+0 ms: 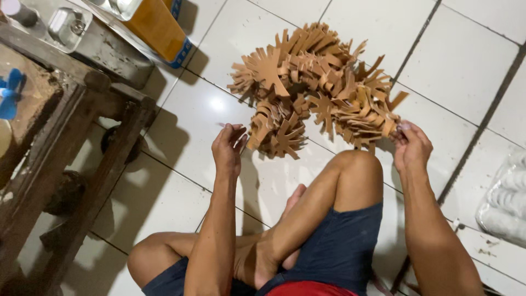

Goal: The person sits on the workshop floor and threads elastic cord through cut leather fringe pieces, gathering them into sandal upper components. They then unwrap plastic packaging from white foam soles and trim the sole edges with scissors.

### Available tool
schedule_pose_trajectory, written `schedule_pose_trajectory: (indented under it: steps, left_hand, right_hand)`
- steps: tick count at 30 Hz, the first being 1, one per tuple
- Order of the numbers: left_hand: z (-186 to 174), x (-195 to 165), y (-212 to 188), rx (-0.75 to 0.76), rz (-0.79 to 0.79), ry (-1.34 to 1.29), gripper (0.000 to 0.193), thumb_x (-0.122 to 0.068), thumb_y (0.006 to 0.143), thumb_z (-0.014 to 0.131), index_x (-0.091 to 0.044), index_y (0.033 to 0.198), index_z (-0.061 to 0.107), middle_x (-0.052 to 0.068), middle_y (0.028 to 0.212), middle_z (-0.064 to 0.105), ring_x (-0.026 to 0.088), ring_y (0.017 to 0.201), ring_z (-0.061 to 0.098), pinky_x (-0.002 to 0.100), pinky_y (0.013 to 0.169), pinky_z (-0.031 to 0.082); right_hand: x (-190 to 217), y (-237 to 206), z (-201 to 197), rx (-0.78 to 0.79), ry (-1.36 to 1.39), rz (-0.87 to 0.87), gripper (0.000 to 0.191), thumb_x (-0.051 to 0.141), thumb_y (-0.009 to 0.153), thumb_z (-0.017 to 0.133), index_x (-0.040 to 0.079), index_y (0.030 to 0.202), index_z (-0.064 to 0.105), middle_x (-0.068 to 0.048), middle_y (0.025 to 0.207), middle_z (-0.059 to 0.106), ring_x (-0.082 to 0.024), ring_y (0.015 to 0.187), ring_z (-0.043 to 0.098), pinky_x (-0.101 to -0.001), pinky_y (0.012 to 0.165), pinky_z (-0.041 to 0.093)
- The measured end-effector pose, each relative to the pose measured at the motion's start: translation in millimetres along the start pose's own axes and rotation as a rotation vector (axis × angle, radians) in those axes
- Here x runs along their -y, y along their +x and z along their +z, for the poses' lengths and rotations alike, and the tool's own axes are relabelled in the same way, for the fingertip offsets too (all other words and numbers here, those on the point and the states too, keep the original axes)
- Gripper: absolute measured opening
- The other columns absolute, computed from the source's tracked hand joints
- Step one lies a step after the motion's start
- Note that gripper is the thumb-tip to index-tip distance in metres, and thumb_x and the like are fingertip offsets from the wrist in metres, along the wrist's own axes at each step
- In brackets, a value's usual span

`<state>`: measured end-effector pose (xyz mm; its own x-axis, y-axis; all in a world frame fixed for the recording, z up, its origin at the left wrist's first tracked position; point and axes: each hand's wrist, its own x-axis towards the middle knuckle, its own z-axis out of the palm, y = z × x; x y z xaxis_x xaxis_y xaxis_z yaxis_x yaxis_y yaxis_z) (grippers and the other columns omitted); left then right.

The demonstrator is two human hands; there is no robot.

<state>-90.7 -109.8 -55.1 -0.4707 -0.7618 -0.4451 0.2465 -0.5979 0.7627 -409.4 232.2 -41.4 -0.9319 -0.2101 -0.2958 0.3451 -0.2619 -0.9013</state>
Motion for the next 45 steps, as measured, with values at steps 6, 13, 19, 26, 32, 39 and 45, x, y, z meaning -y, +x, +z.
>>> schedule_pose_trajectory:
  steps: [6,13,19,26,32,39,45]
  left_hand:
    - [-10,10,-13,-0.047,-0.018,0.018,0.029,-0.027,0.104,0.056,-0.001,0.108,0.068,0.011,0.109,0.07,0.022,0.105,0.069,0.038,0.092,0.055]
    - [-16,12,-22,-0.08,-0.021,0.035,0.029,-0.025,0.103,0.058,0.001,0.113,0.067,0.01,0.106,0.07,0.022,0.099,0.069,0.036,0.089,0.057]
    - [-24,5,-16,-0.157,-0.005,0.024,0.028,-0.024,0.102,0.058,-0.001,0.114,0.067,0.01,0.102,0.072,0.021,0.097,0.07,0.034,0.087,0.057]
    - [-36,10,-18,-0.199,-0.058,0.073,0.029,-0.024,0.101,0.057,-0.001,0.115,0.068,0.011,0.1,0.072,0.02,0.091,0.069,0.033,0.083,0.056]
    - [-26,10,-19,-0.237,0.072,0.406,0.031,-0.022,0.099,0.064,0.001,0.121,0.067,0.015,0.113,0.07,0.023,0.103,0.067,0.037,0.092,0.055]
    - [12,-5,-1,0.05,0.314,0.987,0.041,-0.013,0.095,0.059,-0.003,0.134,0.064,0.021,0.134,0.066,0.032,0.121,0.065,0.044,0.103,0.052]
    - [32,-18,20,0.31,0.1,1.05,0.06,-0.023,0.093,0.067,-0.007,0.148,0.049,0.024,0.141,0.06,0.033,0.13,0.061,0.042,0.108,0.05]
  right_hand:
    - [5,1,0,-0.015,0.024,-0.088,0.022,0.003,0.1,0.072,-0.006,0.12,0.069,-0.011,0.104,0.073,-0.018,0.087,0.068,-0.0287,0.076,0.055]
    - [21,13,2,0.008,-0.359,-0.183,0.015,0.004,0.102,0.074,-0.006,0.114,0.073,-0.014,0.103,0.072,-0.017,0.085,0.066,-0.0282,0.078,0.056]
    - [33,15,-11,0.135,-0.248,-0.058,0.011,0.001,0.103,0.064,-0.006,0.111,0.068,-0.014,0.106,0.072,-0.018,0.09,0.068,-0.0297,0.079,0.057]
    - [26,10,-33,0.009,-0.142,0.03,0.018,-0.002,0.102,0.058,-0.005,0.115,0.069,-0.011,0.097,0.071,-0.017,0.086,0.068,-0.0281,0.073,0.056]
    - [30,4,-22,-0.207,-0.754,-0.35,0.019,0.0,0.108,0.059,-0.003,0.125,0.069,-0.009,0.098,0.066,-0.017,0.083,0.06,-0.0275,0.07,0.05]
    - [11,-40,103,0.28,-0.882,-0.581,0.02,0.012,0.104,0.075,0.003,0.122,0.074,-0.009,0.111,0.071,-0.016,0.099,0.066,-0.0264,0.09,0.053]
    - [-62,-13,210,0.728,-1.161,-0.418,0.034,0.012,0.096,0.061,0.002,0.126,0.072,-0.017,0.138,0.065,-0.031,0.124,0.059,-0.0429,0.108,0.041]
